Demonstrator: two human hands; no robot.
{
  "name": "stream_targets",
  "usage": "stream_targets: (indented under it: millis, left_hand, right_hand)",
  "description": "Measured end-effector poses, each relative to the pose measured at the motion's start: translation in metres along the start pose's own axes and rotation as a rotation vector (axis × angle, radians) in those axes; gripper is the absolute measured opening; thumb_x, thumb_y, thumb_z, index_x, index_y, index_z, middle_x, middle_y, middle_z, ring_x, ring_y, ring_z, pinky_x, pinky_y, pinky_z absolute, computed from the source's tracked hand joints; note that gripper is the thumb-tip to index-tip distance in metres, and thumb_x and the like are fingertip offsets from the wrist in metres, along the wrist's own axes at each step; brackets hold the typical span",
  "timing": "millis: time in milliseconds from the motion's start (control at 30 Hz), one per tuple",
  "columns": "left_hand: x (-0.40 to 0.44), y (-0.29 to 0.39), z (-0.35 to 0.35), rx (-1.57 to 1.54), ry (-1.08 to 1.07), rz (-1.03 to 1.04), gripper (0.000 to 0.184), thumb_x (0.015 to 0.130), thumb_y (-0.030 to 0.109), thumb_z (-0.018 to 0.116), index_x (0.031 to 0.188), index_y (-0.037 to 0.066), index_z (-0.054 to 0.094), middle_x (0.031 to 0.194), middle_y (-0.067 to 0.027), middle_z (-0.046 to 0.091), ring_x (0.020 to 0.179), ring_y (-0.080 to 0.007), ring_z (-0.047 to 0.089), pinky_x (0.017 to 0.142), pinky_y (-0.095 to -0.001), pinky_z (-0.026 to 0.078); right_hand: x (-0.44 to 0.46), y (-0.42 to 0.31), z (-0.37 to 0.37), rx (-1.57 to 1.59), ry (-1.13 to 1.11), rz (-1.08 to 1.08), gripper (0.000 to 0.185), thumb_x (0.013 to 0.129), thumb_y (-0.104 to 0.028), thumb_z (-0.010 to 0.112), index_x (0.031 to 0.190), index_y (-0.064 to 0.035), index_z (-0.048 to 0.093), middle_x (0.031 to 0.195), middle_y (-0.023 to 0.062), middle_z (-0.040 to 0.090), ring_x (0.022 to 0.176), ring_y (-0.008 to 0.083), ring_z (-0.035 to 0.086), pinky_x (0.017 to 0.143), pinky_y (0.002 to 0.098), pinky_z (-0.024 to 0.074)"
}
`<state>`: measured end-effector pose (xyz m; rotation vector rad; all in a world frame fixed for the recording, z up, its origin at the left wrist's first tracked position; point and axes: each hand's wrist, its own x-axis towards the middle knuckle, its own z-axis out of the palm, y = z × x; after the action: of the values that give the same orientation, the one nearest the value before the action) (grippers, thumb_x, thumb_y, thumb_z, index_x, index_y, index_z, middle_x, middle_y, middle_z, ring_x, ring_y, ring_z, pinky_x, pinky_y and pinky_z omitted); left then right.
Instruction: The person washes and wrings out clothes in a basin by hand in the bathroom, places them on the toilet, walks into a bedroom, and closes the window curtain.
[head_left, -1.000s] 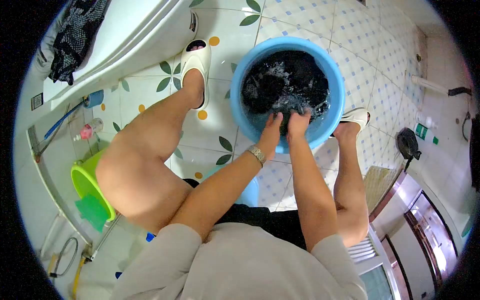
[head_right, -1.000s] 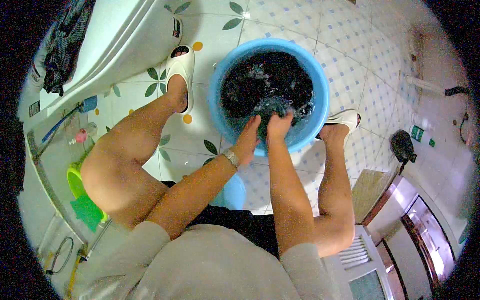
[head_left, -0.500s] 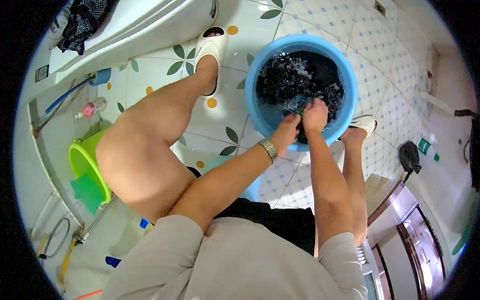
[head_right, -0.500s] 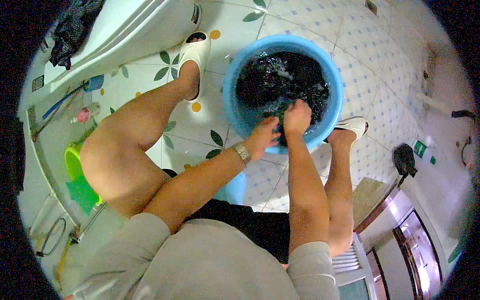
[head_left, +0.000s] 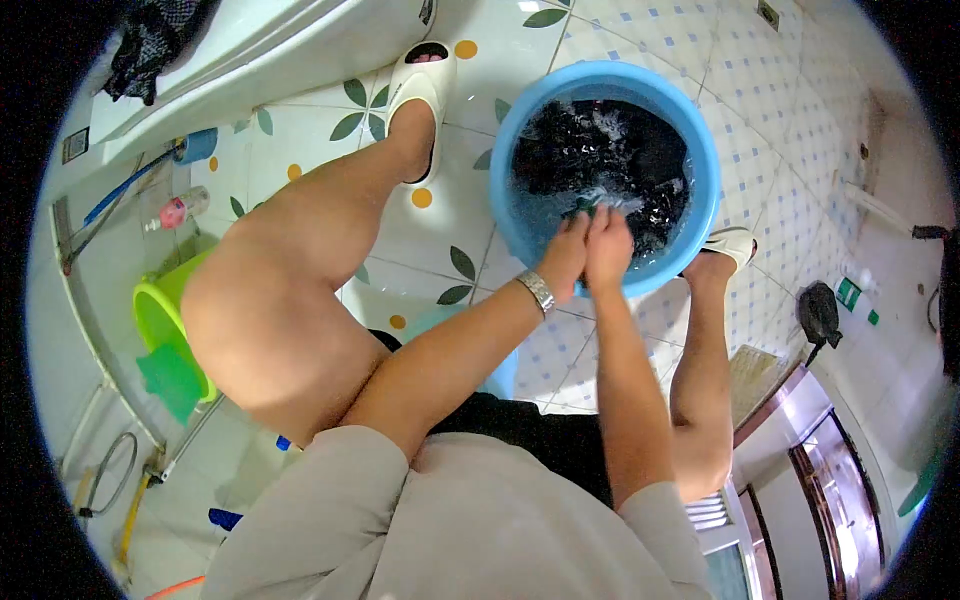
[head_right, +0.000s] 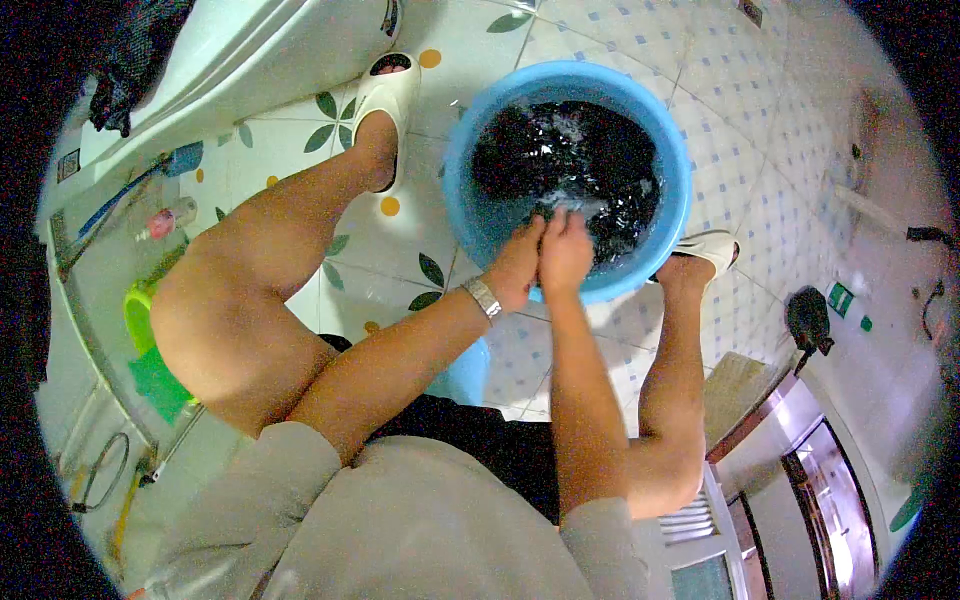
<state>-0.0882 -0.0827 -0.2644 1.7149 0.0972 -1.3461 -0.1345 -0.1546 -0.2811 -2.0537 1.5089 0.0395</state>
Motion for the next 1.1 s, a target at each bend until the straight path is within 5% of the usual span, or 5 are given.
stream_targets:
  millis: [133,467,867,1000,1100]
  left_hand:
    - [-0.006,-0.001,0.012,-0.463,-0.169,-0.31,0.054,0.099,0.051,0.041,0.142,0.018,0.04,0.145,-0.005,0.043,0.129,-0.0241,0.043,0.091,-0.0555,0.046]
    - [0.035,0.019,-0.037,-1.061,-0.411,-0.331,0.045,0.098,0.051,0.045,0.103,0.011,0.064,0.098,-0.0056,0.067,0.089,-0.0233,0.062,0.084,-0.0401,0.049]
    - [-0.013,0.023,0.005,-0.364,-0.152,-0.419,0.048,0.098,0.05,0.047,0.133,0.018,0.047,0.129,-0.0025,0.055,0.112,-0.0248,0.054,0.097,-0.049,0.044]
    - [0.017,-0.001,-0.007,-0.423,-0.223,-0.464,0.054,0.097,0.059,0.04,0.133,0.02,0.049,0.132,-0.0015,0.055,0.114,-0.0254,0.055,0.097,-0.0501,0.044]
    - [0.016,-0.001,-0.014,-0.417,-0.32,-0.431,0.058,0.096,0.063,0.034,0.13,0.02,0.052,0.13,-0.0037,0.056,0.111,-0.0258,0.056,0.095,-0.0503,0.045]
  right_hand:
    - [0.059,0.036,0.003,-0.264,-0.018,0.171,0.04,0.095,-0.042,0.053,0.095,-0.0031,0.06,0.1,0.0206,0.066,0.088,0.0397,0.064,0.076,0.0483,0.05]
    - [-0.05,-0.023,-0.015,0.577,-0.221,0.107,0.026,0.089,-0.017,0.062,0.106,0.0022,0.064,0.088,0.0178,0.068,0.079,0.0224,0.061,0.075,0.0344,0.049]
    - [0.06,0.04,0.012,0.031,0.21,0.308,0.037,0.084,-0.021,0.059,0.118,-0.0093,0.053,0.107,0.0174,0.062,0.099,0.0381,0.062,0.077,0.0471,0.0529]
    - [0.034,0.045,0.006,-0.289,-0.174,-0.396,0.045,0.084,-0.023,0.06,0.126,-0.008,0.05,0.12,0.0202,0.058,0.104,0.0394,0.061,0.084,0.0521,0.0513]
    - [0.03,0.042,0.019,0.004,-0.089,0.292,0.049,0.083,-0.018,0.06,0.131,-0.0098,0.049,0.123,0.0188,0.057,0.105,0.0403,0.061,0.088,0.0503,0.051]
